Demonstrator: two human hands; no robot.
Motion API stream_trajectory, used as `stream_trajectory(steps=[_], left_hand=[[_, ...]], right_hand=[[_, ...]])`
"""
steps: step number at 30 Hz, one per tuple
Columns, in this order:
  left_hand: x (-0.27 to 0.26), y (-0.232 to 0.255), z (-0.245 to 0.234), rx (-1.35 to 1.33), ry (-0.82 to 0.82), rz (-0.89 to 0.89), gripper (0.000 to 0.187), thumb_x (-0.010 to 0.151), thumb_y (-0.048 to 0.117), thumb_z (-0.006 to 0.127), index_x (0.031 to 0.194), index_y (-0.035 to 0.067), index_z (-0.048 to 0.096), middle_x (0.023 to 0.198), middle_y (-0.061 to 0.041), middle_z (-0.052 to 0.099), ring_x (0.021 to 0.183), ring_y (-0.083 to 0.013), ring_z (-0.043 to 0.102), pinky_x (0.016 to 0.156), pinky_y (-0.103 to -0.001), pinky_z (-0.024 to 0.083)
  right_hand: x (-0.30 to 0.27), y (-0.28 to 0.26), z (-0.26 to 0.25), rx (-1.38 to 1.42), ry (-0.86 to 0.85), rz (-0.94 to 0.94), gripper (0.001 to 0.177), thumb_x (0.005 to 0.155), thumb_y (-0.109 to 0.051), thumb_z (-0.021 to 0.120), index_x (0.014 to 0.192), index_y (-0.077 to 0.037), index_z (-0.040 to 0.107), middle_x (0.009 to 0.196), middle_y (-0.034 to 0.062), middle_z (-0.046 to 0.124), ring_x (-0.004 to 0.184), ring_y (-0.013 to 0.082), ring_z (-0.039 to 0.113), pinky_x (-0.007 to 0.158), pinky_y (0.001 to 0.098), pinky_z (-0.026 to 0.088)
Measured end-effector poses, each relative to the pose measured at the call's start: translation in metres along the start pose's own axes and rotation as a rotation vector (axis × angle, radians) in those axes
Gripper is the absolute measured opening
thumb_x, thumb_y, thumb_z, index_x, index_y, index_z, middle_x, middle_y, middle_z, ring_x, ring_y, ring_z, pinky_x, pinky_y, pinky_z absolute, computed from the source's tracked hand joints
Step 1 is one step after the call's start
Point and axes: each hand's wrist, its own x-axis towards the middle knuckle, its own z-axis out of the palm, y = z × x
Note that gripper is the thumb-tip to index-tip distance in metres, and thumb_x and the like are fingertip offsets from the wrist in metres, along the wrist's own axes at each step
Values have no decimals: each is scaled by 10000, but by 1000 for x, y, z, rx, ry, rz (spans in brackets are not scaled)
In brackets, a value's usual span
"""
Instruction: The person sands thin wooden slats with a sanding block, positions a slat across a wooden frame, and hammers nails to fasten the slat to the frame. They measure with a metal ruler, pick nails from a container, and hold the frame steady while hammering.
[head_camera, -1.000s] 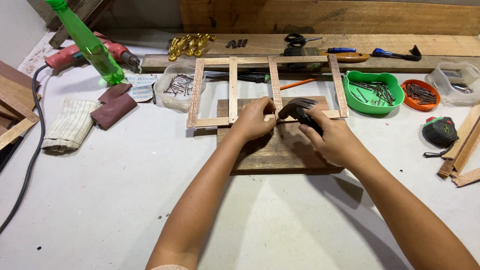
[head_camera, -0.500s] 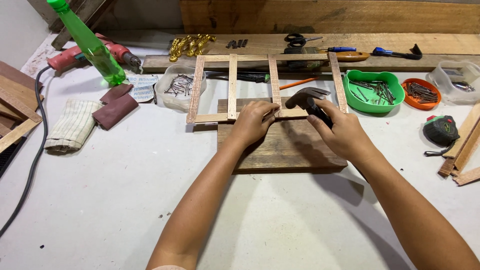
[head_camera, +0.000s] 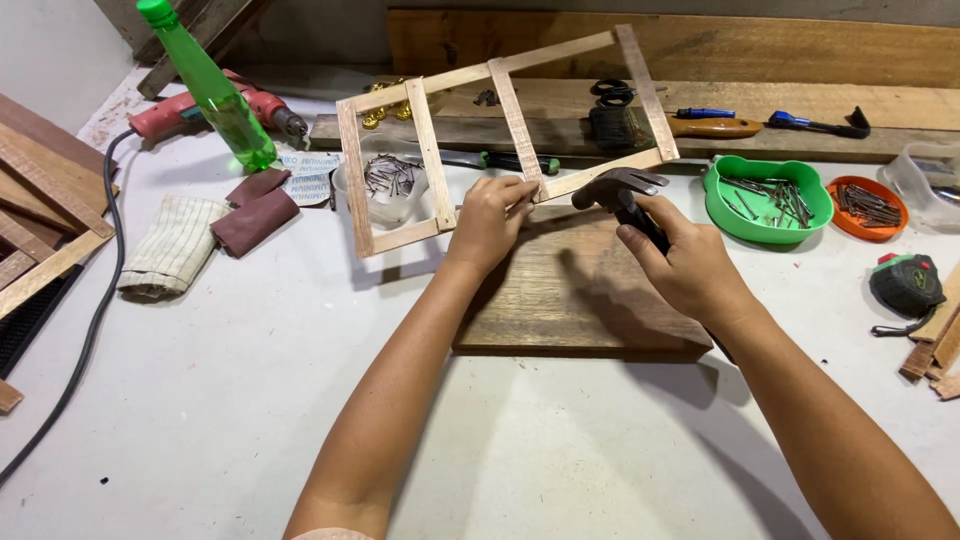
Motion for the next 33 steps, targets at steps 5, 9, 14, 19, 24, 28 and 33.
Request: stream_trajectory(steps=[5, 9, 14, 19, 24, 28, 33], left_hand=[[1, -13, 7, 61, 0, -50, 231, 828, 138, 810, 1056, 105, 808, 1048, -79, 777, 993, -273, 670, 946, -407, 530], [-1, -16, 12, 64, -22, -146, 192, 789, 161, 815, 975, 115, 818, 990, -73, 785, 966, -257, 690, 935, -402, 532], [-3, -15, 9, 42, -5, -140, 138, 819, 152, 816, 938, 83, 810, 957, -93, 782, 971, -275, 698, 907, -416, 544], [-5, -17, 11, 44, 5, -131, 104, 848, 137, 801, 928, 70, 808, 925, -106, 781, 940, -297, 688, 874, -432, 535], [-1, -23, 14, 25, 16, -151, 116, 839, 134, 791, 930, 64, 804, 918, -102, 774, 964, -288, 683, 892, -414, 546], [-1, -26, 11, 10, 10, -143, 123, 839, 137, 796, 934, 59, 803, 935, -94, 780, 968, -283, 679, 895, -407, 544], [0, -31, 5, 81, -48, -88, 136, 860, 164, 795, 909, 40, 767, 918, -88, 760, 926, -276, 657, 876, -393, 548]], right_hand=[[18, 0, 16, -31, -7, -94, 442, 988, -359, 654, 1325, -76, 621, 838, 200, 722, 695, 309, 707, 628, 410, 520], [32, -25, 20, -65, -77, -16, 477, 971, -393, 647, 1350, -104, 618, 855, 224, 745, 742, 341, 738, 675, 430, 545], [47, -12, 34, -108, -125, 10, 517, 975, -424, 620, 1392, -120, 590, 932, 243, 745, 872, 387, 731, 780, 467, 541], [57, -25, 38, -128, -183, 44, 506, 978, -416, 581, 1405, -146, 562, 1002, 232, 752, 955, 395, 724, 839, 485, 537], [66, -31, 36, -139, -205, 130, 497, 997, -384, 543, 1440, -159, 523, 1102, 243, 737, 1012, 416, 722, 882, 505, 535], [67, -20, 40, -158, -149, 63, 504, 1006, -395, 546, 1442, -144, 522, 1158, 260, 717, 1067, 445, 688, 918, 518, 517], [65, -37, 37, -139, -167, 84, 494, 1001, -375, 550, 1445, -159, 537, 1000, 238, 743, 928, 413, 721, 837, 505, 530]])
